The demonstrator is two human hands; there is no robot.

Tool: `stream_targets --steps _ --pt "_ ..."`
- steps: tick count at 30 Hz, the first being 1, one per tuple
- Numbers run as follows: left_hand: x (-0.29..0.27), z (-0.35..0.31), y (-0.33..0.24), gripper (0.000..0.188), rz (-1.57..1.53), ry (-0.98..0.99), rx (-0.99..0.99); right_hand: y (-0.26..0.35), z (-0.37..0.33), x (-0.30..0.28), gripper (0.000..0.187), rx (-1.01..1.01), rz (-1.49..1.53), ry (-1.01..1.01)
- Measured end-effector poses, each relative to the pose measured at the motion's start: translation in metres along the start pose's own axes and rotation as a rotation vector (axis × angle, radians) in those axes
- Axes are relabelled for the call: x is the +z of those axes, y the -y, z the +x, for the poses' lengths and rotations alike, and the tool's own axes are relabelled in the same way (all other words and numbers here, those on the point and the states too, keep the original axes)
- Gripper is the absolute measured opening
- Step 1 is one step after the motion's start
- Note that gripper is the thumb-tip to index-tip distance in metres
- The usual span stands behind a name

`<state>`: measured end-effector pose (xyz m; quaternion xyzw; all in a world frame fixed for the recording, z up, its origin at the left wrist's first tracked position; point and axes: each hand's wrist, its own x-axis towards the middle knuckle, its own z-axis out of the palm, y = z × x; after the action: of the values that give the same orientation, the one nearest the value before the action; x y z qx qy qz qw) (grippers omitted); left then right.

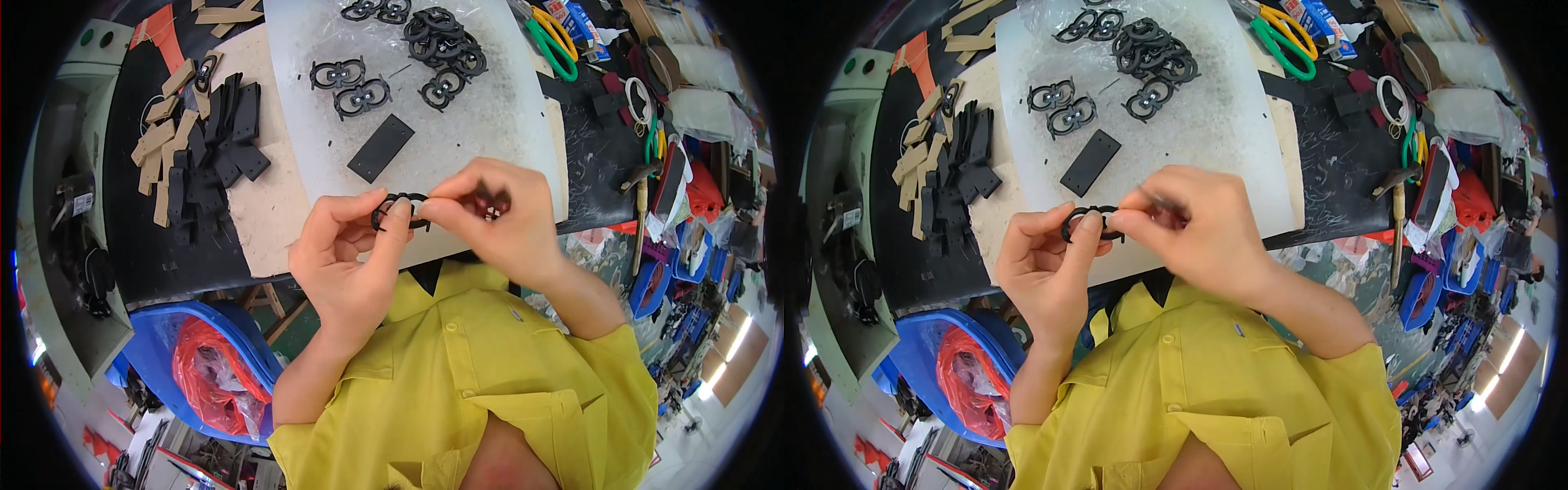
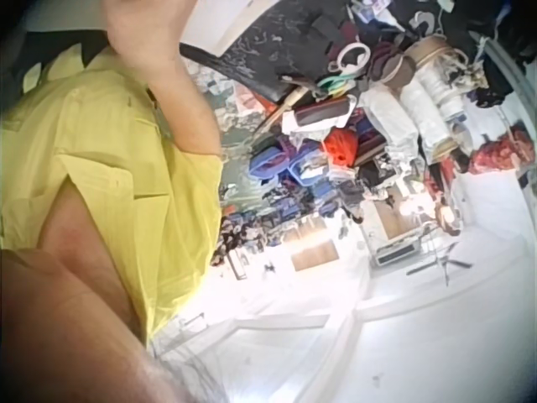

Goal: The person assembles small black plastic components by hand. They pick up a rectangular base and a circular ring, then use a red utility knife to trim the edges of the base before fitting the ring onto it. The process is repeated for multiple units, with finished assemblies placed on the work surface.

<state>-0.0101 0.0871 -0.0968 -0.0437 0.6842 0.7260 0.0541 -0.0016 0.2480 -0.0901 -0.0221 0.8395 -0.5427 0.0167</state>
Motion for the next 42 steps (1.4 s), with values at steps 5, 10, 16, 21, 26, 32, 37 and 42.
stream_targets --steps 5,10,16,21,26,32,37,42 --pt "-0.003 0.001 -0.004 0.014 -0.023 -0.027 -0.083 -0.007 0.002 0.003 0.033 -0.57 -0.316 -0.079" --pt "-0.005 -0.006 0.001 0.015 0.064 -0.057 -0.042 -0.013 -0.004 0.002 0.027 -0.601 -0.302 -0.037" --pt "-0.005 -0.009 -0.002 0.012 -0.194 0.003 -0.182 -0.015 -0.001 -0.002 0.034 -0.743 -0.406 0.025" --pt "-0.024 0.021 0.006 0.022 0.266 0.268 0.177 -0.025 -0.007 -0.011 0.042 -0.643 -0.39 -0.033" --pt "-0.02 0.031 0.005 0.022 0.555 0.074 0.35 -0.02 -0.007 -0.013 0.028 -0.377 -0.192 -0.076" --pt "-0.015 0.035 0.01 0.026 1.164 0.002 0.714 -0.008 -0.005 -0.024 0.012 0.167 0.333 0.023" --pt "-0.006 0.014 0.011 0.024 0.297 0.109 0.132 0.0 -0.003 -0.018 0.009 0.224 0.452 0.164" --pt "-0.009 0.01 -0.01 0.021 -0.193 0.195 -0.226 -0.003 -0.005 -0.015 0.011 0.248 0.398 0.157"
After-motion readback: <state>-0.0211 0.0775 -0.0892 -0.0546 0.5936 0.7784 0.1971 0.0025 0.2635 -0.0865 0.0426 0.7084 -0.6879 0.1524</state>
